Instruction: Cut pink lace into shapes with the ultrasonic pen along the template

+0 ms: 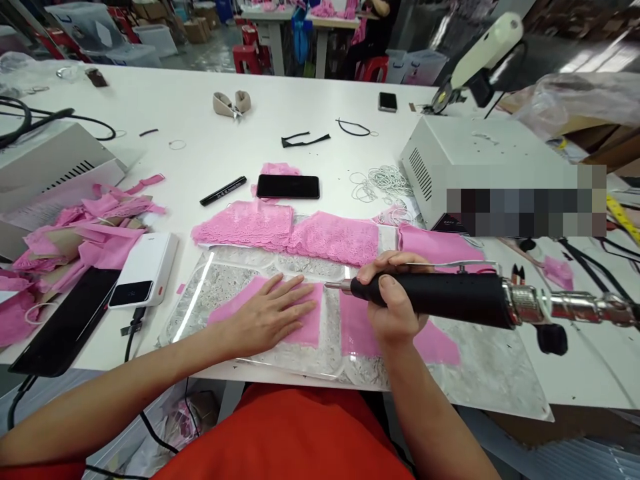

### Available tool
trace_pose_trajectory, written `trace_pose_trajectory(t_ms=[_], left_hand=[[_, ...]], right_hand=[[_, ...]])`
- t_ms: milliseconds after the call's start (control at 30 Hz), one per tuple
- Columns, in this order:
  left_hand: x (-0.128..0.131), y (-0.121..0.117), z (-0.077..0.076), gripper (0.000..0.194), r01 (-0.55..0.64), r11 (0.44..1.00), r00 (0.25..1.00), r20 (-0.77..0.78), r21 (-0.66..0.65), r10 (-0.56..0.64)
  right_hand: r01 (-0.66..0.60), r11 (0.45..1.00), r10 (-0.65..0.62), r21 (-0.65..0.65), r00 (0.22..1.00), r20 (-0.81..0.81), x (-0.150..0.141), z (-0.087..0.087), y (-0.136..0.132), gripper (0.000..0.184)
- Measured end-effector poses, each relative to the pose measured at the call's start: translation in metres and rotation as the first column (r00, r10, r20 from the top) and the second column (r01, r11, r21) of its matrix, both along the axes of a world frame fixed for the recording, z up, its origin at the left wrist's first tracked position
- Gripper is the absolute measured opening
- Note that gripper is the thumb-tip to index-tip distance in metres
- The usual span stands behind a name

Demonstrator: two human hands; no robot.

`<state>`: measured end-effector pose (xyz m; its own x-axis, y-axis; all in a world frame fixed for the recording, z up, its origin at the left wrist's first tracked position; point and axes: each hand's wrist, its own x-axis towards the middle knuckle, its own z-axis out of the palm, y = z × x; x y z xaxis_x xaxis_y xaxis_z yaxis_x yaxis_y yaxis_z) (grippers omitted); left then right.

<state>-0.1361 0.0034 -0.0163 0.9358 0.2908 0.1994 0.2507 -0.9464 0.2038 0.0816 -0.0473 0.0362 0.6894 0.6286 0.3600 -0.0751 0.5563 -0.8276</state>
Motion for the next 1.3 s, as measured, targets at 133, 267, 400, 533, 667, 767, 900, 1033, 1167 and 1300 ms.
trace_pose_trajectory(t_ms=[133,267,400,533,667,767,900,1033,1167,1300], left_hand=[[0.001,0.0007,0.0007,0.04,0.003,1.0,1.0,-0.03,-0.013,-0.004],[0.0021,0.0019,0.001,0.041,0.006,1.0,0.999,-0.042,-0.01,-0.006],[0.0023,0.0027,0.0007,0.042,0.016,1.0,0.999,-0.042,0.009,-0.015],[0.0026,0.0029,0.0006,0.042,0.014,1.0,0.999,-0.048,0.006,-0.013],[0.0027,0.0032,0.0005,0.043,0.018,1.0,0.999,-0.039,0.011,-0.018],[0.0025,0.0038,0.0003,0.042,0.018,1.0,0.999,-0.031,0.0,-0.018],[0.0026,0.0044,0.0005,0.042,0.014,1.0,1.0,-0.023,-0.016,-0.014],[0.0028,0.0044,0.0002,0.044,0.014,1.0,0.999,-0.03,-0.005,-0.015],[0.0029,0.0044,-0.0004,0.043,0.011,1.0,0.999,-0.036,0.005,-0.011],[0.0031,0.0045,0.0017,0.042,0.019,1.0,0.999,-0.048,0.019,-0.018]], right_hand=[[-0.028,1.0,0.028,0.008,1.0,0.005,0.0002,-0.0001,0.0005,0.018],[-0.047,0.999,0.047,0.023,0.999,0.012,0.0012,-0.0009,0.0,0.018],[-0.044,0.998,0.043,0.034,0.999,0.022,0.002,-0.0023,0.0006,0.017],[-0.035,0.999,0.034,0.026,0.999,0.037,0.0014,-0.0033,0.0014,0.017],[-0.039,0.999,0.038,0.028,0.998,0.054,0.0005,-0.0041,0.0021,0.017],[-0.037,0.999,0.036,0.019,0.997,0.061,-0.0003,-0.0044,0.0031,0.017],[-0.032,0.999,0.032,0.003,0.996,0.078,-0.0012,-0.0046,0.0038,0.018],[-0.041,0.999,0.04,0.012,0.992,0.124,-0.0016,-0.0057,0.0016,0.015],[-0.067,0.998,0.065,0.008,0.985,0.163,-0.0023,-0.0067,-0.0002,0.014],[-0.059,0.998,0.057,0.004,0.985,0.164,-0.0022,-0.0059,0.0009,0.014]])
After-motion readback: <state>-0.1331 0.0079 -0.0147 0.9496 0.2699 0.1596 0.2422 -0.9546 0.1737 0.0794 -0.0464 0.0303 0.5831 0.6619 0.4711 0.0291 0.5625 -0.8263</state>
